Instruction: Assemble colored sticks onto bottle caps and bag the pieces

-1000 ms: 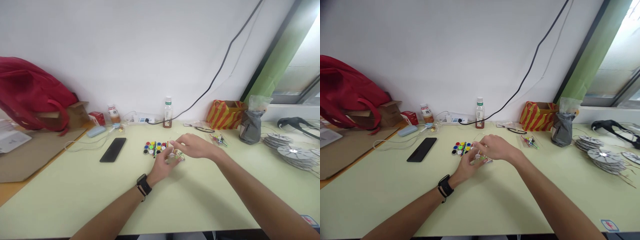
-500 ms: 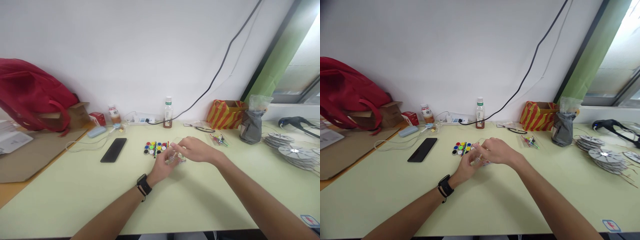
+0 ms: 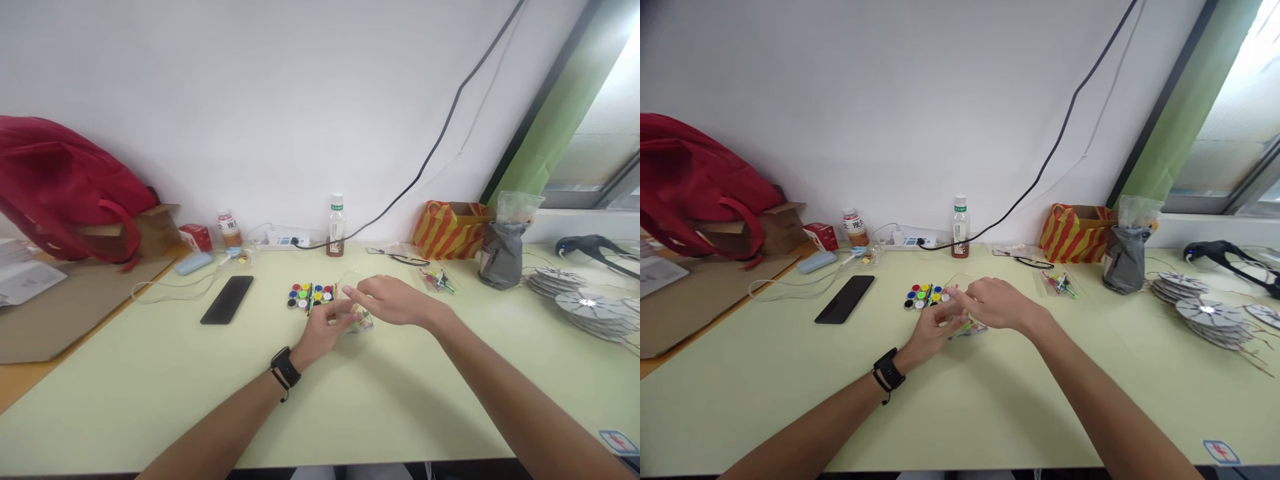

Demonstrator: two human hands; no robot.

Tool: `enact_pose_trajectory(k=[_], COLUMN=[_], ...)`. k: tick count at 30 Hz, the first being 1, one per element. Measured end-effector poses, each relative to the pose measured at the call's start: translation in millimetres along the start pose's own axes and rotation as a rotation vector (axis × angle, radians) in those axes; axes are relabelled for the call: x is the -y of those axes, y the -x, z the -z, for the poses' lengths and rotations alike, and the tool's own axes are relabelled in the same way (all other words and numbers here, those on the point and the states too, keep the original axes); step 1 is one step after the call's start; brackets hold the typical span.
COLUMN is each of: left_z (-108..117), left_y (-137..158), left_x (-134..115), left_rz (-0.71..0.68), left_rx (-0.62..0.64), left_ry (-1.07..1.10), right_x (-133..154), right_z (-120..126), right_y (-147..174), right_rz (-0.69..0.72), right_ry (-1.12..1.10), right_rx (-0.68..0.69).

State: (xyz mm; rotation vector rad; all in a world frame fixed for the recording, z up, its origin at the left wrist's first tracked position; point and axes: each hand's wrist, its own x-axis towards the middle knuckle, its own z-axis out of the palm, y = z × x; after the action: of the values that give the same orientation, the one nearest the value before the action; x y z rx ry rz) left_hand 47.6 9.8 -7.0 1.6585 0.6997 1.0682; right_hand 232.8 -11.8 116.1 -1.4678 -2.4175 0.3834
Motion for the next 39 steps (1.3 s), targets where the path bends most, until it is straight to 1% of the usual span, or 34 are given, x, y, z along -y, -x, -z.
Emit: enact_pose_trajectory(k=[3,5,6,7,8,9,11,12,13,15,16,17,19,21,23,26,29,32,36,39], left_z=[1,1,1,1,1,2,3,4,5,6,7,7,9,11,13,12,8,4,5,9], left_y=[1,1,1,1,0,0,-1,-2,-3,-4,-4,-5,-7,-10,-12,-12,-10,-7,-7,-9], left_x=[-1,-1,-1,-1,-1,0,1,1,1,2,3,4,5,6,5,0,-6,-8,-6,-5], left_rz=[0.003,0.004,0.005,0.008,0.013,0.018,0.033,0.043,0.054,0.066,0.064,0.06,0.057,0.045,-0.004,-0.102,-0.125,-0.125,-0.116,-0.084], left_rx=[-0.004,-0.019,-0.032,-0.049,-0.069,-0.087,-0.101,-0.097,-0.087,-0.074,-0.087,-0.111,-0.171,-0.217,-0.218,-0.166,-0.132,-0.166,-0.216,-0.217], left_ry=[0.02,0.02,0.018,0.014,0.008,0.001,-0.008,-0.005,0.003,0.026,0.037,0.048,0.066,0.065,0.018,-0.075,-0.104,-0.113,-0.109,-0.071], right_x=[1,0,-3,-6,-11,-17,-31,-38,-45,-55,-58,-60,-60,-56,-51,-43,-40,-43,-50,-55], right_z=[1,4,5,5,4,1,-11,-20,-30,-53,-64,-74,-88,-94,-95,-97,-101,-105,-105,-101], right_y=[0,2,3,4,5,6,8,9,9,9,9,9,8,7,7,5,3,3,3,6], right_rz=[-0.007,0.025,0.06,0.097,0.12,0.12,0.048,-0.004,-0.019,0.007,0.01,-0.003,-0.048,-0.067,-0.056,-0.072,-0.118,-0.162,-0.235,-0.207], right_ry=[0.001,-0.03,-0.062,-0.105,-0.158,-0.221,-0.363,-0.445,-0.533,-0.736,-0.823,-0.89,-0.97,-1.013,-1.081,-1.184,-1.153,-1.09,-1.033,-1.009], right_rx=[0.102,0.073,0.033,-0.031,-0.129,-0.256,-0.525,-0.612,-0.592,-0.39,-0.301,-0.25,-0.262,-0.314,-0.33,-0.347,-0.421,-0.454,-0.436,-0.37])
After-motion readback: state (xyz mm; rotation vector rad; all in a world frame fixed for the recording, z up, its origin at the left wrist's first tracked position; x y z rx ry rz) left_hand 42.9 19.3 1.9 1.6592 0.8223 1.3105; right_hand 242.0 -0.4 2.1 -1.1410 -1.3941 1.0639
